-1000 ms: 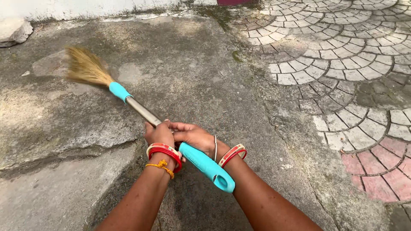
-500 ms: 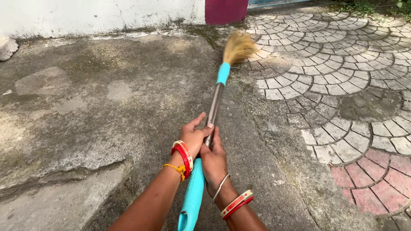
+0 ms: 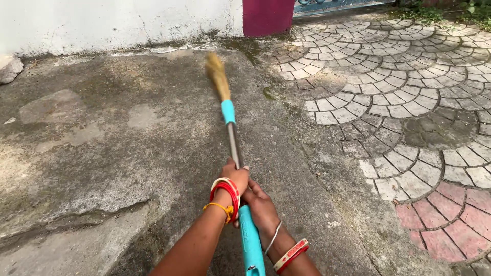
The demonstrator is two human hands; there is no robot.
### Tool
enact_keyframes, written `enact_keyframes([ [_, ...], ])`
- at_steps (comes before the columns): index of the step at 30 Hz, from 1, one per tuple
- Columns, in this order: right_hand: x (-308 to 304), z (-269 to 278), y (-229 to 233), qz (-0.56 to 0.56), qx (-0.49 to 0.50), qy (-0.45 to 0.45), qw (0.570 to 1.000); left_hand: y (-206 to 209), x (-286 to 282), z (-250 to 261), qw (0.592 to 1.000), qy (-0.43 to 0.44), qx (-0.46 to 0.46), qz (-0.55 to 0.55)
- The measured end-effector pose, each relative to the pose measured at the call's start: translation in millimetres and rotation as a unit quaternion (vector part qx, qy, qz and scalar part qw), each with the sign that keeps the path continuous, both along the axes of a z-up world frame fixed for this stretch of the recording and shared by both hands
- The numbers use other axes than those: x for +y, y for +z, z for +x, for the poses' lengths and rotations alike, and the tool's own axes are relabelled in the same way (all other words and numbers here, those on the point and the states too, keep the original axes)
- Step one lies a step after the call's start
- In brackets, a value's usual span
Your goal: Sweep a paved outdoor area with a broom.
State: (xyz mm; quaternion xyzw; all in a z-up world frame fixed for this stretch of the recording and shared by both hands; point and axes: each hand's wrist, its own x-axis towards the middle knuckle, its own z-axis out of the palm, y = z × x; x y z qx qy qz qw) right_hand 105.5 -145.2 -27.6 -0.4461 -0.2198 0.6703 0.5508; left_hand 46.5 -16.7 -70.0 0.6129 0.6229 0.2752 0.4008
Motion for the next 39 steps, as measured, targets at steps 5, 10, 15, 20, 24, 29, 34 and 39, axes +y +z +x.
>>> enact_keyframes([
  [5,-3,21,-4,0.034,-0.050,-0.215,0.975,16,-9,56,0.982,-0.169,-0.078,0.022],
  [10,-27,45,12,0.077,-0.149,-0.205,0.964,89,-83,39,0.967,-0.016,-0.235,-0.099],
  [15,-64,104,37,0.008,-0.024,0.068,0.997,54,-102,76,0.956,0.151,-0.236,-0.084],
  [20,-93,128,33,-0.023,0.011,-0.110,0.994,47,-92,161,0.975,-0.115,-0.107,-0.156],
  [24,-103,135,60,-0.033,-0.069,-0.273,0.959,35,-100,207,0.952,-0.239,-0.178,-0.075],
  [29,-89,165,59,0.023,-0.095,-0.185,0.978,66,-110,187,0.970,-0.088,-0.226,0.033],
  [34,-68,210,40,0.061,-0.053,-0.020,0.997,32,-66,193,0.981,-0.020,-0.188,-0.047],
  [39,-109,196,1,-0.046,-0.098,-0.174,0.979,18,-87,216,0.924,-0.253,-0.157,-0.242],
])
